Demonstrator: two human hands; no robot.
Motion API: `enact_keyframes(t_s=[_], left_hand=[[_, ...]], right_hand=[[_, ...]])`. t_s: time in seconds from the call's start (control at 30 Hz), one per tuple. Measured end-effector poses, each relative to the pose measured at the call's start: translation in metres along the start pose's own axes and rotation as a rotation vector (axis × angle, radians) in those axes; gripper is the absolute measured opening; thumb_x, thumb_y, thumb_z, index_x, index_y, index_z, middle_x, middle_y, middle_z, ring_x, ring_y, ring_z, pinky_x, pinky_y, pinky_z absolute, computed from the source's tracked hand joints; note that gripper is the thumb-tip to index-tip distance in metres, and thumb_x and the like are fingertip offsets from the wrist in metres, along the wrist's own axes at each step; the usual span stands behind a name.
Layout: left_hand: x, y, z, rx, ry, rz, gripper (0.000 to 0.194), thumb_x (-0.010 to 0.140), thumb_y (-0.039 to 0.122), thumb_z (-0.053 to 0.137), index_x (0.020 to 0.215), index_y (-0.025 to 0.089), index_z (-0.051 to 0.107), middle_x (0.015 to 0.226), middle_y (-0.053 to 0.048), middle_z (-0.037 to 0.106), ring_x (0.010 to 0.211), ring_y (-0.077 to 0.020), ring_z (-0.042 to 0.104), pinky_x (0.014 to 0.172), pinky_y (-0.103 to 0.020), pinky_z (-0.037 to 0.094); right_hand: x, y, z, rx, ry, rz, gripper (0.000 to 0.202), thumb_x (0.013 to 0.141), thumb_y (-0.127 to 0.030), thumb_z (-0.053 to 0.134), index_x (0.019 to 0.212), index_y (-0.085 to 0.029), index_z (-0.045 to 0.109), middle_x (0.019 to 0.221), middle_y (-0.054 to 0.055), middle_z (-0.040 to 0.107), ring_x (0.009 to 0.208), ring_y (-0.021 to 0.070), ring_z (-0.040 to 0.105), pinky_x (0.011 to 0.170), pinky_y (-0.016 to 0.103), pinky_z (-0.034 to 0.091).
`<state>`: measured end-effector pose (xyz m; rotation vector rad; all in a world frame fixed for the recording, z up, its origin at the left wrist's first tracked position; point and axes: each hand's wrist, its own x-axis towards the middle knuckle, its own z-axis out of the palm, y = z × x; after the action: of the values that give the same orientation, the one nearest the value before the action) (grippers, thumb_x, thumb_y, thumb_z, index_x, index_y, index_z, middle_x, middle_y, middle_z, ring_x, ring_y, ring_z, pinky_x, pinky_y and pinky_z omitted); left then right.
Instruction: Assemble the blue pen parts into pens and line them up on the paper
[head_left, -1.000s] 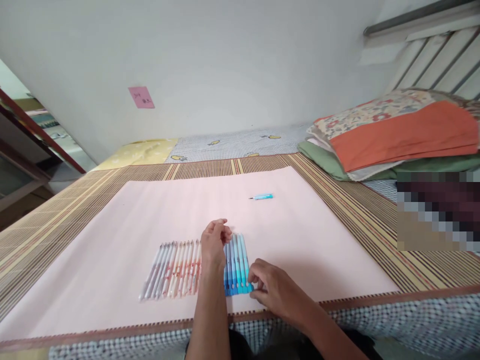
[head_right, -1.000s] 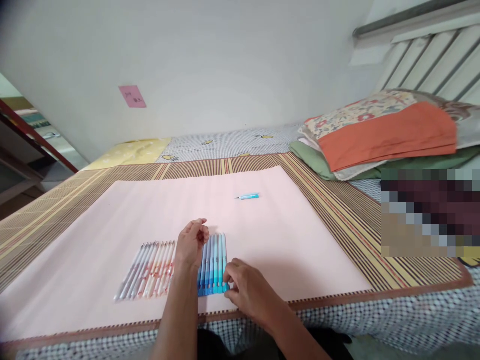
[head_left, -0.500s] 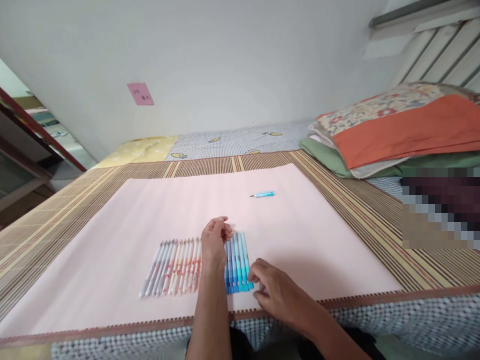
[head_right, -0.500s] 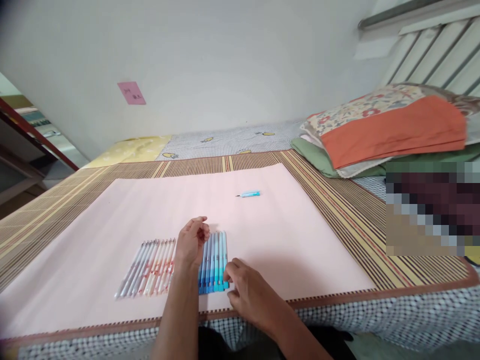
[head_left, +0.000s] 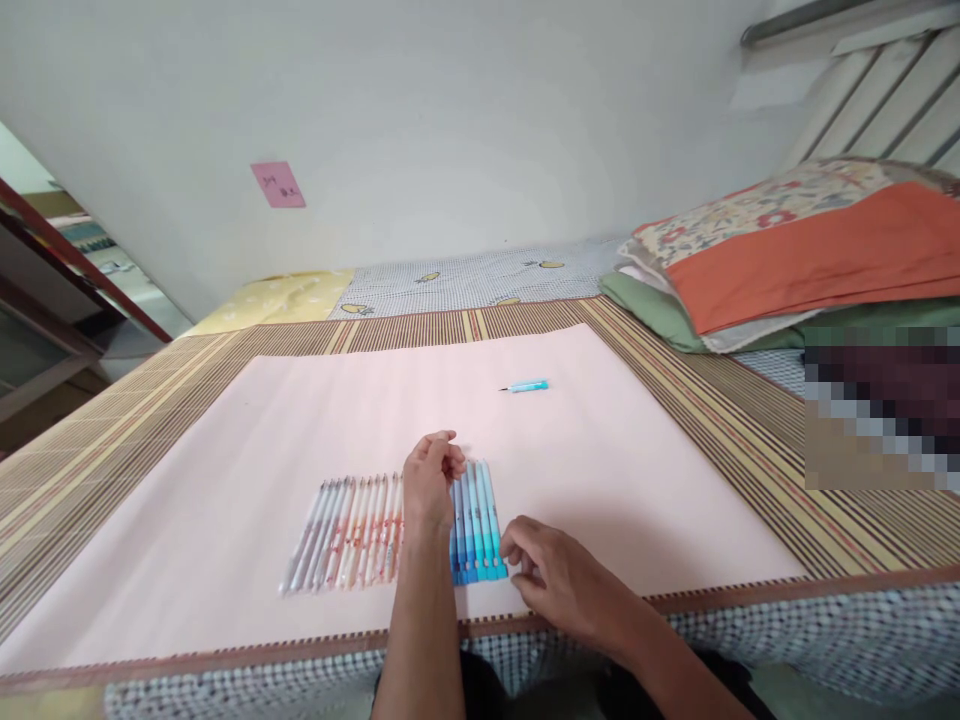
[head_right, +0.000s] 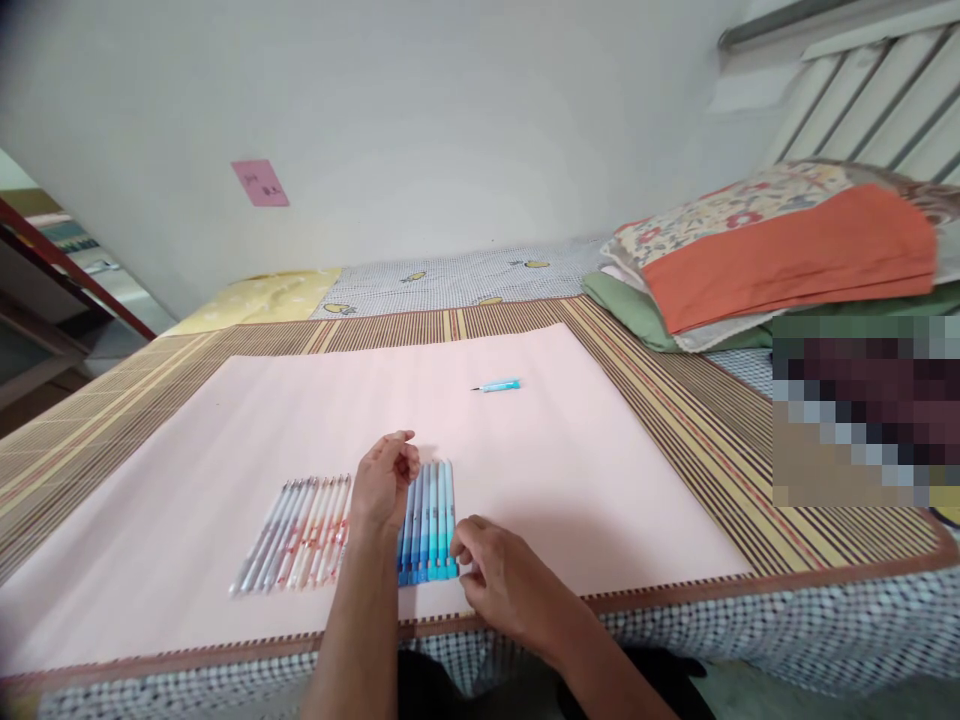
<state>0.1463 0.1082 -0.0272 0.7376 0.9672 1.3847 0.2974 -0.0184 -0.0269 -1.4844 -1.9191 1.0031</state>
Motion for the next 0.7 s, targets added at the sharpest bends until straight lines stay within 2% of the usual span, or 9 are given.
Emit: enact_keyframes(t_s=[0.17,0.3,0.37,0.47,0.57,0.63,0.7], left_hand=[[-0.002,0.002,0.004,-0.004,0.042,0.008,0.032,0.069,0.037,0.076,0.086,0.013,0.065,0.054,0.003,0.060,0.045,-0.0077,0.048,0.047,-0.021,0.033],[-0.016,0.012,0.004,-0.057,0.058,0.082,0.031,0.069,0.041,0.078,0.079,0.016,0.063,0.054,0.003,0.058,0.048,-0.0081,0.047,0.049,-0.021,0.034],[-0.027,0.023,-0.004,-0.090,0.045,0.100,0.033,0.070,0.044,0.078,0.069,0.017,0.059,0.055,0.003,0.056,0.050,-0.0083,0.048,0.050,-0.021,0.035],[-0.047,0.046,-0.031,-0.099,0.047,0.089,0.044,0.070,0.047,0.079,0.057,0.019,0.048,0.055,0.003,0.052,0.053,-0.0088,0.047,0.051,-0.022,0.036],[-0.077,0.067,-0.073,0.022,0.087,0.134,0.046,0.076,0.049,0.075,0.056,0.021,0.044,0.054,0.003,0.048,0.053,-0.0101,0.044,0.053,-0.024,0.038],[-0.106,0.069,-0.106,0.212,0.111,0.160,0.047,0.083,0.052,0.068,0.056,0.021,0.044,0.054,0.003,0.047,0.053,-0.0117,0.044,0.054,-0.025,0.039],[-0.139,0.058,-0.140,0.479,0.110,0.169,0.049,0.087,0.058,0.060,0.057,0.022,0.049,0.055,0.000,0.052,0.055,-0.0147,0.048,0.055,-0.027,0.042]], right_hand=[[-0.001,0.002,-0.016,-0.016,0.068,0.012,0.026,0.076,0.001,0.044,0.087,-0.021,0.054,0.085,0.000,0.060,0.075,0.0139,0.055,0.071,0.025,0.041],[-0.018,-0.005,-0.035,0.024,0.116,0.048,0.009,0.090,-0.018,0.050,0.090,-0.021,0.058,0.083,0.000,0.062,0.075,0.0154,0.056,0.069,0.027,0.042],[-0.036,-0.005,-0.046,0.025,0.083,0.072,0.011,0.091,-0.025,0.052,0.082,-0.021,0.057,0.079,-0.001,0.061,0.073,0.0156,0.055,0.067,0.027,0.041],[-0.074,0.006,-0.058,-0.025,-0.046,0.178,0.024,0.091,-0.032,0.054,0.070,-0.020,0.056,0.068,-0.001,0.058,0.067,0.0158,0.053,0.062,0.027,0.038],[-0.109,0.032,-0.056,-0.062,-0.090,0.291,0.027,0.091,-0.038,0.054,0.072,-0.020,0.062,0.074,0.001,0.065,0.072,0.0180,0.058,0.064,0.027,0.039],[-0.124,0.055,-0.046,-0.113,-0.075,0.352,0.029,0.091,-0.041,0.053,0.075,-0.021,0.066,0.080,0.003,0.068,0.076,0.0199,0.061,0.065,0.028,0.041],[-0.133,0.079,-0.035,-0.217,-0.034,0.407,0.031,0.088,-0.043,0.055,0.071,-0.020,0.068,0.080,0.004,0.069,0.075,0.0212,0.062,0.066,0.029,0.042]])
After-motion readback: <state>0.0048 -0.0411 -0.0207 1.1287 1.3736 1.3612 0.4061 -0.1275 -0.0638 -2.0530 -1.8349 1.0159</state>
